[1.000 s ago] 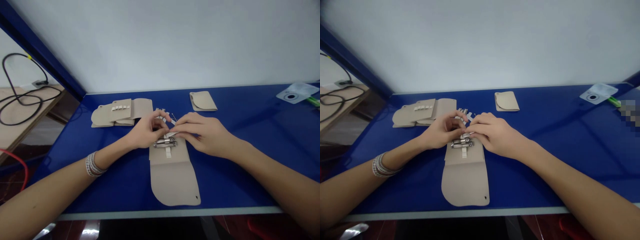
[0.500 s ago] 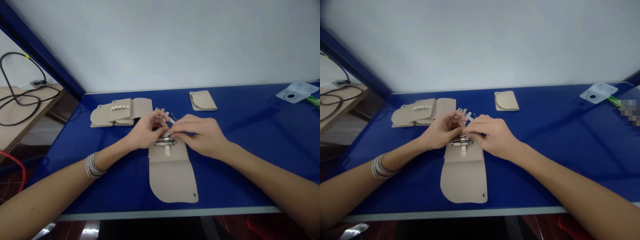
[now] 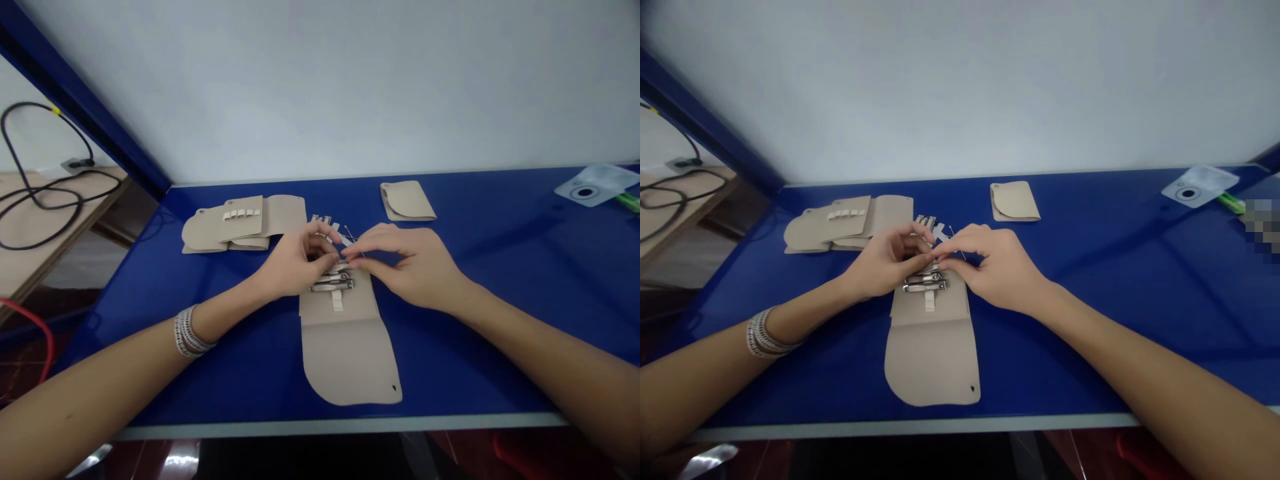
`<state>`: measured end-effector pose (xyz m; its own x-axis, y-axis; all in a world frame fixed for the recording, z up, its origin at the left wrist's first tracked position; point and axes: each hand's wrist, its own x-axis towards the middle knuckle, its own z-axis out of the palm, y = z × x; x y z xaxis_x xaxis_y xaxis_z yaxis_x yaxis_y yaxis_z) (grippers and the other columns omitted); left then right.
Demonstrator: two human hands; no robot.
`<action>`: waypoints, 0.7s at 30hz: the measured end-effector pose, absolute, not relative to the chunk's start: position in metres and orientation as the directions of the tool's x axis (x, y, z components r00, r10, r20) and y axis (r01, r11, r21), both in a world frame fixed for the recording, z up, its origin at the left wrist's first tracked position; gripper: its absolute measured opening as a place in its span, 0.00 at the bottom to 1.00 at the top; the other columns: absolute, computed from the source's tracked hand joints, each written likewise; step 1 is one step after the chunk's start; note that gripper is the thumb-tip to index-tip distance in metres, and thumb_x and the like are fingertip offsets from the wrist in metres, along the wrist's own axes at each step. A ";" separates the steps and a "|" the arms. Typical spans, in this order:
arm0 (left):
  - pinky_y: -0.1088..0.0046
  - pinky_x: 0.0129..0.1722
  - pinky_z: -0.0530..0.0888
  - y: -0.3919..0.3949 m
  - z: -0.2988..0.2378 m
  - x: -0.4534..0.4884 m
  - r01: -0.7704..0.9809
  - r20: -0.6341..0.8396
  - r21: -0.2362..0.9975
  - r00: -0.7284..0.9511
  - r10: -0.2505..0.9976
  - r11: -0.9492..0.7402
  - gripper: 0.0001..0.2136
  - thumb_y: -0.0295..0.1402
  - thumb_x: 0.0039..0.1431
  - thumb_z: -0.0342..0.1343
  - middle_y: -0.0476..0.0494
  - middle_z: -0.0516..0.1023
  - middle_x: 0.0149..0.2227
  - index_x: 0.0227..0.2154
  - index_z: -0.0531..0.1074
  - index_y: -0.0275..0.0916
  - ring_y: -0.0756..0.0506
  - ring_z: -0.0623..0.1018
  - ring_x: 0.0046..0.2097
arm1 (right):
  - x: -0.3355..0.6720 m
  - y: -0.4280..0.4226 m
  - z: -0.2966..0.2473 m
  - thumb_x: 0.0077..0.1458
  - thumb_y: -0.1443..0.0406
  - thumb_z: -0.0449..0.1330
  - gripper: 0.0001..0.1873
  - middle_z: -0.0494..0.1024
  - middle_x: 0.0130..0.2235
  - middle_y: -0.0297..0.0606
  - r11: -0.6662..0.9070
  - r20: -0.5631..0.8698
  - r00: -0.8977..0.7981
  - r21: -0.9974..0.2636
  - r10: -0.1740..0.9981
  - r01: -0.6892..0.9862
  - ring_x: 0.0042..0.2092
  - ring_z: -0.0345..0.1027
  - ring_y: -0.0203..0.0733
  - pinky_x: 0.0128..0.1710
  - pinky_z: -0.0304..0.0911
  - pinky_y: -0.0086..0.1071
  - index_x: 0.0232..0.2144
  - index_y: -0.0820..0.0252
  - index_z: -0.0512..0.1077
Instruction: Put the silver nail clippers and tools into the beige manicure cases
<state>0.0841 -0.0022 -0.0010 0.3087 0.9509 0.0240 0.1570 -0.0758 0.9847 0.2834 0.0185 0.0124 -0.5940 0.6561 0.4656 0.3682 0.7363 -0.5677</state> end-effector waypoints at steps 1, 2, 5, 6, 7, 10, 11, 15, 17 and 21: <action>0.75 0.29 0.70 -0.002 0.000 0.084 0.161 0.021 0.984 0.304 0.952 -0.073 0.12 0.27 0.51 0.58 0.46 0.76 0.28 0.38 0.66 0.35 0.51 0.74 0.29 | 0.282 0.018 0.011 0.53 0.67 0.61 0.08 0.81 0.35 0.32 0.730 0.470 -0.580 -0.571 0.666 0.375 0.38 0.74 0.39 0.40 0.68 0.34 0.35 0.52 0.79; 0.75 0.29 0.70 -0.003 0.000 0.084 0.164 0.018 0.984 0.301 0.953 -0.070 0.12 0.27 0.51 0.58 0.46 0.76 0.28 0.38 0.66 0.35 0.51 0.74 0.29 | 0.281 0.017 0.010 0.53 0.67 0.61 0.08 0.81 0.35 0.32 0.724 0.475 -0.565 -0.575 0.675 0.381 0.38 0.74 0.39 0.40 0.68 0.34 0.35 0.52 0.79; 0.74 0.30 0.71 -0.003 0.001 0.084 0.167 0.013 0.984 0.300 0.954 -0.066 0.12 0.26 0.50 0.58 0.45 0.76 0.28 0.38 0.66 0.34 0.50 0.75 0.30 | 0.279 0.016 0.009 0.53 0.67 0.62 0.07 0.82 0.35 0.33 0.704 0.473 -0.537 -0.591 0.698 0.393 0.38 0.74 0.40 0.41 0.68 0.34 0.34 0.53 0.79; 0.74 0.30 0.70 -0.003 0.001 0.084 0.164 0.013 0.984 0.301 0.954 -0.066 0.11 0.26 0.50 0.58 0.46 0.76 0.28 0.38 0.66 0.35 0.51 0.74 0.30 | 0.279 0.017 0.010 0.52 0.67 0.62 0.07 0.81 0.35 0.33 0.696 0.467 -0.534 -0.601 0.705 0.393 0.38 0.74 0.40 0.41 0.68 0.34 0.34 0.53 0.79; 0.75 0.29 0.70 -0.003 0.000 0.084 0.160 0.016 0.985 0.300 0.954 -0.067 0.11 0.26 0.50 0.58 0.46 0.75 0.28 0.38 0.66 0.35 0.51 0.74 0.29 | 0.280 0.017 0.011 0.52 0.66 0.63 0.07 0.81 0.36 0.33 0.689 0.455 -0.539 -0.611 0.709 0.390 0.38 0.74 0.40 0.41 0.68 0.34 0.35 0.53 0.79; 0.77 0.28 0.69 -0.003 -0.004 0.084 0.157 0.030 0.984 0.293 0.956 -0.079 0.11 0.26 0.52 0.57 0.48 0.75 0.27 0.38 0.65 0.36 0.53 0.73 0.28 | 0.285 0.021 0.015 0.50 0.63 0.65 0.08 0.81 0.36 0.33 0.673 0.413 -0.568 -0.631 0.712 0.385 0.39 0.74 0.40 0.41 0.68 0.34 0.35 0.54 0.79; 0.77 0.28 0.69 -0.003 -0.004 0.084 0.162 0.037 0.983 0.292 0.956 -0.087 0.10 0.26 0.53 0.56 0.48 0.74 0.28 0.38 0.65 0.36 0.53 0.72 0.28 | 0.287 0.022 0.016 0.50 0.63 0.65 0.08 0.81 0.36 0.33 0.675 0.407 -0.577 -0.630 0.708 0.384 0.39 0.74 0.40 0.41 0.68 0.34 0.35 0.54 0.79; 0.75 0.32 0.71 -0.008 -0.001 0.084 0.208 0.101 0.962 0.335 0.937 -0.178 0.11 0.27 0.55 0.54 0.47 0.74 0.31 0.41 0.65 0.37 0.51 0.74 0.32 | 0.290 0.025 0.016 0.51 0.64 0.64 0.06 0.81 0.35 0.33 0.688 0.406 -0.590 -0.607 0.698 0.397 0.38 0.73 0.40 0.41 0.67 0.34 0.34 0.54 0.79; 0.72 0.36 0.73 -0.011 0.002 0.084 0.265 0.158 0.923 0.401 0.902 -0.279 0.14 0.27 0.54 0.56 0.45 0.74 0.34 0.43 0.65 0.37 0.50 0.75 0.35 | 0.289 0.026 0.015 0.51 0.64 0.63 0.06 0.81 0.34 0.33 0.683 0.385 -0.598 -0.598 0.703 0.419 0.38 0.73 0.40 0.41 0.66 0.35 0.34 0.54 0.78; 0.70 0.39 0.73 -0.012 0.006 0.083 0.344 0.187 0.856 0.490 0.851 -0.386 0.20 0.27 0.50 0.60 0.44 0.74 0.36 0.47 0.64 0.38 0.48 0.75 0.39 | 0.289 0.027 0.014 0.50 0.65 0.63 0.07 0.81 0.35 0.32 0.657 0.329 -0.607 -0.597 0.724 0.460 0.39 0.73 0.41 0.43 0.65 0.35 0.34 0.54 0.78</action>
